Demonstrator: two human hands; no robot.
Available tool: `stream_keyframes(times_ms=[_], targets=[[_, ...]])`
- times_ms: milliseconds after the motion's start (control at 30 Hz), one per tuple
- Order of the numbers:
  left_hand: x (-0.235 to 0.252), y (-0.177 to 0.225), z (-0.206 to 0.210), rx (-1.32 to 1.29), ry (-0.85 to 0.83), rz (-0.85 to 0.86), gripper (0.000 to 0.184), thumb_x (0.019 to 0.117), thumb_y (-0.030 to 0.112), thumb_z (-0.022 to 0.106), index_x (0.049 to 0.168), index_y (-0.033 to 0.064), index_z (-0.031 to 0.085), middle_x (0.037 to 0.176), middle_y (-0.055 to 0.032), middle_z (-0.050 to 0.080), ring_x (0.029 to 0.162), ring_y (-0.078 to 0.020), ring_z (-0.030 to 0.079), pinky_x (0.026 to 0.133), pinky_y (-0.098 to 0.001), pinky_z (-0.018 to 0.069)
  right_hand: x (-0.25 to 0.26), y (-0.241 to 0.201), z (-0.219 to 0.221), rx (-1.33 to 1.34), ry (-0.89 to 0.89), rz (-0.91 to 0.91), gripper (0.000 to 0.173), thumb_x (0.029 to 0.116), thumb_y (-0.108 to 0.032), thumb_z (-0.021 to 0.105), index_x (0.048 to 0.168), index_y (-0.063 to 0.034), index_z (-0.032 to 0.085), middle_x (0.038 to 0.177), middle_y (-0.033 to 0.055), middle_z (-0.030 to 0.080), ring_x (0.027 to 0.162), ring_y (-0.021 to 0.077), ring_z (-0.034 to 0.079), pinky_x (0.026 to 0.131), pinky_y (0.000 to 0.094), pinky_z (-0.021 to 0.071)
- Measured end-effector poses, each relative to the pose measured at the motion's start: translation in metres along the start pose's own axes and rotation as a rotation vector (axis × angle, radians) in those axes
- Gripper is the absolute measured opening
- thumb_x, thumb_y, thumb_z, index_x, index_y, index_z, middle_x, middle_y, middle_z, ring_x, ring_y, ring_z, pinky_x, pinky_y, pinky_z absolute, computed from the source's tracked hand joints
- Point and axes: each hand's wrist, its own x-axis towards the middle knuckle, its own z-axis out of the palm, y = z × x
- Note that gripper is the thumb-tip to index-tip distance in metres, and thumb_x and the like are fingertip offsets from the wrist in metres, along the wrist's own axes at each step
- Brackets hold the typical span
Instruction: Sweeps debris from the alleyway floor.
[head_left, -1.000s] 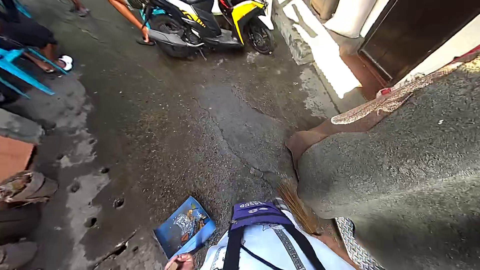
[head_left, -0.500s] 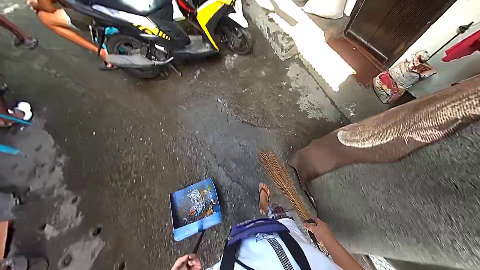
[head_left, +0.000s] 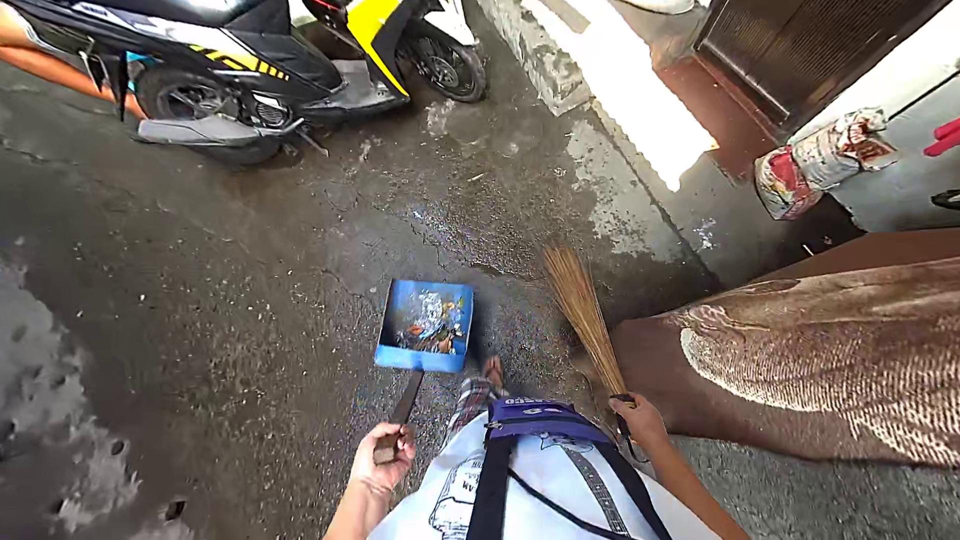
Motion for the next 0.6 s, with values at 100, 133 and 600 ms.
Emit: stream_keyframes(times_ms=[100, 133, 600], targets=[[0.033, 0.020, 0.071, 0.103, 0.005, -0.028, 0.017, 0.0942, 0.013, 0.043, 0.081, 0.0064, 0.052, 0.064, -0.0066, 0.058, 0.047, -0.0109, 0.057, 0.042, -0.0212, 0.0499, 0.028, -0.032, -0.005, 0.076, 0.052, 0.003, 0.051, 0.0972, -0.036, 0.071, 0.135, -0.0023, 0.062, 0.119, 0.0235, 0.069, 0.112, 0.0364, 0.066, 0.099, 0.0577, 0.0498], [0.045, 0.027, 0.094, 0.140, -0.006, -0.042, 0.017, 0.0949, 0.014, 0.043, 0.082, 0.0066, 0.052, 0.064, -0.0064, 0.058, 0.047, -0.0107, 0.056, 0.042, -0.0211, 0.0498, 0.036, -0.047, -0.008, 0.085, 0.061, 0.011, 0.051, 0.0976, -0.036, 0.071, 0.134, -0.0014, 0.062, 0.120, 0.0239, 0.068, 0.113, 0.0362, 0.065, 0.101, 0.0571, 0.0487], [0.236, 0.107, 0.424, 0.363, 0.019, -0.148, 0.007, 0.0940, 0.010, 0.046, 0.089, 0.0060, 0.049, 0.064, -0.0072, 0.054, 0.047, -0.0136, 0.055, 0.045, -0.0251, 0.0521, 0.218, -0.241, -0.102, -0.004, 0.020, 0.087, 0.053, 0.0985, -0.038, 0.066, 0.135, -0.0007, 0.060, 0.116, 0.0223, 0.068, 0.103, 0.0342, 0.068, 0.092, 0.0557, 0.0546]])
